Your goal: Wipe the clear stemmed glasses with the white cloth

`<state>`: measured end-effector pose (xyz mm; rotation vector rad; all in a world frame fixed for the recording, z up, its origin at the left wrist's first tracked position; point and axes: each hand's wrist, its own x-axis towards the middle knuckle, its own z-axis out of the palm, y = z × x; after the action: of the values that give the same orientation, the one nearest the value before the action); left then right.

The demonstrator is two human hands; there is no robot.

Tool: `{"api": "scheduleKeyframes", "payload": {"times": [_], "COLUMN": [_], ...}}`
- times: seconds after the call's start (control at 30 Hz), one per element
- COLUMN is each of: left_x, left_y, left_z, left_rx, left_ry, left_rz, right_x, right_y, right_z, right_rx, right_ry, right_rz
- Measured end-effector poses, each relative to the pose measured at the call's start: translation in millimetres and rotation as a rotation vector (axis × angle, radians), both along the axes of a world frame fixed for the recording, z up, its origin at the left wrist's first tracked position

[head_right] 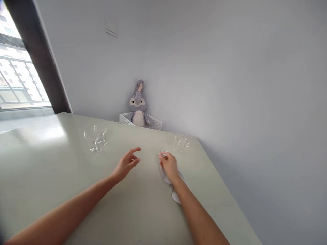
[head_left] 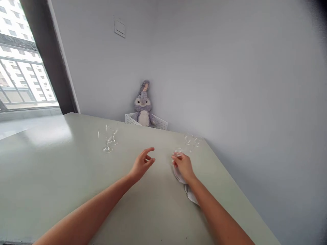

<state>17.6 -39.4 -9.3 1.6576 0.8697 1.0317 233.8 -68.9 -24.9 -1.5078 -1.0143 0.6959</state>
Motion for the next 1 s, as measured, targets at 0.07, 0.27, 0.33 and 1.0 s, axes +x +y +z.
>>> {"api": "scheduleKeyframes", "payload": {"times": [0.07, 0.27, 0.33, 1.0], "left_x": [4.8, 7.6, 6.0, -1.2], "left_y": [-6.9, -9.0, -4.8, 5.6], "left_z": [1.1, 3.1, 4.1, -4.0], "left_rx": [-0.156, -0.336, -0.36, 0.136], "left_ry": [-0.048, -0.175, -0.207, 0.385], "left_rz": [-0.162, -0.152, -0.097, 0.272], "right_x": [-35.4, -83.7, -75.1, -18.1], "right_y": [-4.0, -11.1, -15.1, -76.1], "right_z": [3.8, 8.4, 10.2, 32.7], "right_rx": [0.045, 0.115, 0.142, -0.032], "right_ry": [-0.156, -0.548, -0.639, 0.59], "right_rz": [0.151, 0.281, 0.249, -0.134]}}
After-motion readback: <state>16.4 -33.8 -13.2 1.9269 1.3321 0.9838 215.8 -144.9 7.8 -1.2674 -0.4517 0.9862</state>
